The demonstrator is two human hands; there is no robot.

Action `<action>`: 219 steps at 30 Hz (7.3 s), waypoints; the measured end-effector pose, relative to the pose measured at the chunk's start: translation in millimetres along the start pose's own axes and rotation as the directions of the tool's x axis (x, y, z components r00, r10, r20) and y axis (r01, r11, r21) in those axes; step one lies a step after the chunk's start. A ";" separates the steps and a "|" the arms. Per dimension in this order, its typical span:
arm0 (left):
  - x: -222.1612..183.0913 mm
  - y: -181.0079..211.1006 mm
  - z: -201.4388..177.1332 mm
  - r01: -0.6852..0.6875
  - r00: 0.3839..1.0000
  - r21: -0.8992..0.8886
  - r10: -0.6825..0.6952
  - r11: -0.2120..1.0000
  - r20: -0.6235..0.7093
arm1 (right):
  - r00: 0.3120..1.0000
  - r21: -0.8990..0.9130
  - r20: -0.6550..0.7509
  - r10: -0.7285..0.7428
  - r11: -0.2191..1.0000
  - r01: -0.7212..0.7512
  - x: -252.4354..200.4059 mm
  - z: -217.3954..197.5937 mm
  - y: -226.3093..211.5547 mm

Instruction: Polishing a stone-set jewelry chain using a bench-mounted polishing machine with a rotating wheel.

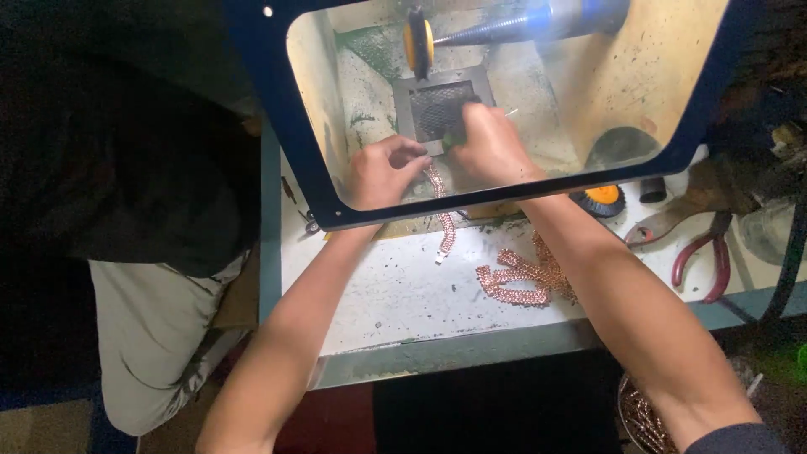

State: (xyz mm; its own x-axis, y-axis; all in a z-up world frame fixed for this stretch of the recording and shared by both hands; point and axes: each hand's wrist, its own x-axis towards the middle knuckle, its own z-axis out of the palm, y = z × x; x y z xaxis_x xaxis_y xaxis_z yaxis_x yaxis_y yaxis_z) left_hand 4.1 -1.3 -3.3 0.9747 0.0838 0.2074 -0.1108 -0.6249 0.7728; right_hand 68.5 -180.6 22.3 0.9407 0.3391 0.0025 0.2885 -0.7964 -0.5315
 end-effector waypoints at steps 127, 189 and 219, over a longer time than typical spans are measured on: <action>26.1 62.4 -21.8 -0.025 0.960 -0.783 -0.204 0.622 -0.194 | 0.962 0.909 -0.269 -0.038 0.322 0.266 -17.0 -16.7 -63.9; 21.1 62.9 -23.9 -0.021 0.950 -0.785 -0.232 0.619 -0.208 | 0.958 0.915 -0.270 -0.095 0.284 0.286 -17.6 -16.4 -63.5; 20.3 67.7 -25.4 -0.057 0.944 -0.779 -0.219 0.624 -0.245 | 0.964 0.952 -0.222 -0.145 0.181 0.246 -27.4 -25.5 -68.7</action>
State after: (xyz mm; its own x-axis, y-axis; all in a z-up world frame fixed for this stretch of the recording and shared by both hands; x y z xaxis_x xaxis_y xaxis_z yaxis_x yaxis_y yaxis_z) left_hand 11.4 -22.2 68.4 0.8971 0.4064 0.1734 -0.2765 0.2102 0.9378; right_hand 27.4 -147.9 80.4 0.9046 0.3318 0.2675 0.1139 0.4165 -0.9020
